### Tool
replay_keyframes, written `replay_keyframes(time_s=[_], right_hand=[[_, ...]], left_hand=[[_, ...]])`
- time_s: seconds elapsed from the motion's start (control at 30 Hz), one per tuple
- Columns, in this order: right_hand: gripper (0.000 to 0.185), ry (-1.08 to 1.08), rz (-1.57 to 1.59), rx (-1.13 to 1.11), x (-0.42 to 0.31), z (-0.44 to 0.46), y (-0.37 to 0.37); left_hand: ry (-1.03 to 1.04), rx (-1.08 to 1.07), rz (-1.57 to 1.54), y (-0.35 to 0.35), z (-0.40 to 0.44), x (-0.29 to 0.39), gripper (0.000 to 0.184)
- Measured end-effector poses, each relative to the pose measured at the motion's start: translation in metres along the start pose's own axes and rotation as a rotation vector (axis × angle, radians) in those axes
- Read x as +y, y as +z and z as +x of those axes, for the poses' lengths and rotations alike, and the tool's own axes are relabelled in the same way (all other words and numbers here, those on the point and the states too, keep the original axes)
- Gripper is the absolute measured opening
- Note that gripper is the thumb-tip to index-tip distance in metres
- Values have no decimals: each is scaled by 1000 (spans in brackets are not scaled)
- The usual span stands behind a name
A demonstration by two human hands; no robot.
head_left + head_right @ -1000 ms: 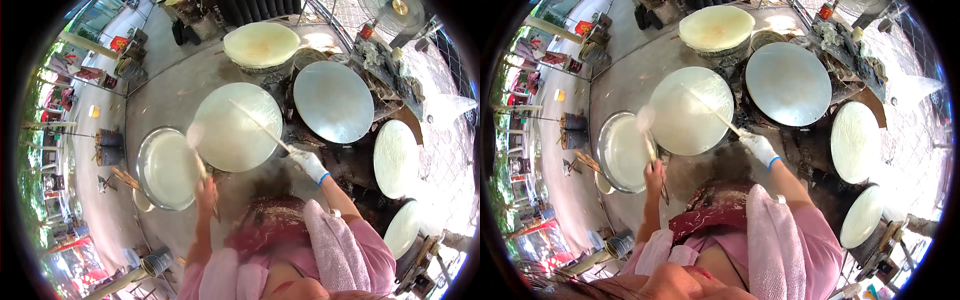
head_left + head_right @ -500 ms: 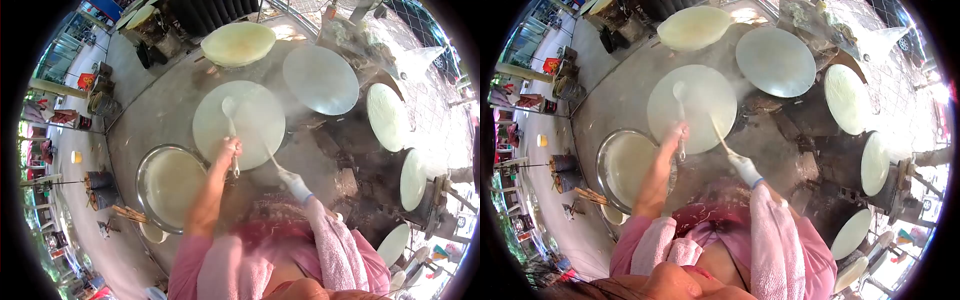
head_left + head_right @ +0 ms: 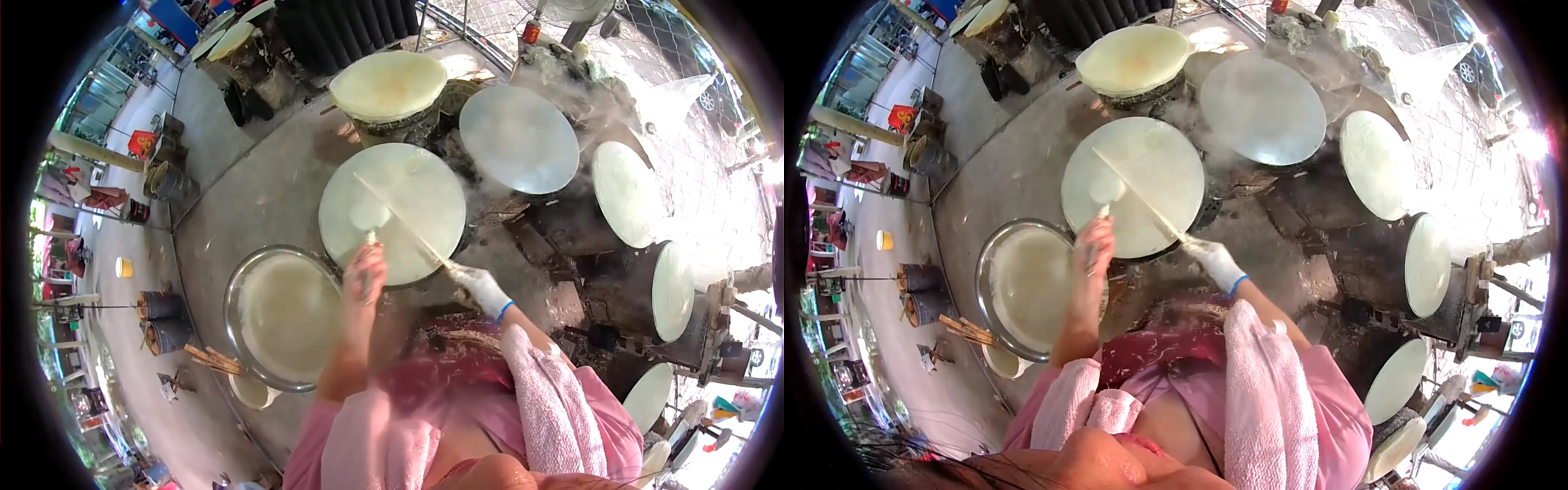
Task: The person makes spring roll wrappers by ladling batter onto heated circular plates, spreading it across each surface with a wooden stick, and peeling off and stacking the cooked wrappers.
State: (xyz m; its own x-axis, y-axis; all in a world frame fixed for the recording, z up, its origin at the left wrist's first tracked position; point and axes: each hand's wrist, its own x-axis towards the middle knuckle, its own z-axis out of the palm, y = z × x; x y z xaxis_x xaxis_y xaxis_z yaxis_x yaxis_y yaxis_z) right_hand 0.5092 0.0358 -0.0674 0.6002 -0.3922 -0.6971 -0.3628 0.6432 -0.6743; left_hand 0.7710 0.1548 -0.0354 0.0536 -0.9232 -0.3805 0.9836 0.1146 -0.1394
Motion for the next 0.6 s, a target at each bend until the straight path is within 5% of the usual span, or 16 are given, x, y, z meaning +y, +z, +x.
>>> replay_keyframes(time_s=[0.07, 0.13, 0.17, 0.2, 0.33, 0.4, 0.6], right_hand=[[43, -243, -327, 133, -6, 9, -19], [44, -610, -796, 189, 40, 52, -63], [45, -265, -760, 78, -7, 5, -50], [46, -197, -806, 45, -38, -20, -50], [48, -280, -70, 368, -38, -11, -152], [45, -503, -9, 529, -24, 21, -239], [53, -509, -188, 729, -134, 7, -364]], left_hand=[[-102, -140, 199, 6, -4, 13, 26], [-55, 9, 598, 43, 6, -4, 32], [105, 108, 770, 72, 14, -26, 31], [150, 135, 865, 94, 27, -39, 30], [156, 85, 1153, 160, 106, -90, 30], [165, 96, 1166, 182, 156, -121, 30], [82, 7, 1123, 167, 362, -206, 33]])
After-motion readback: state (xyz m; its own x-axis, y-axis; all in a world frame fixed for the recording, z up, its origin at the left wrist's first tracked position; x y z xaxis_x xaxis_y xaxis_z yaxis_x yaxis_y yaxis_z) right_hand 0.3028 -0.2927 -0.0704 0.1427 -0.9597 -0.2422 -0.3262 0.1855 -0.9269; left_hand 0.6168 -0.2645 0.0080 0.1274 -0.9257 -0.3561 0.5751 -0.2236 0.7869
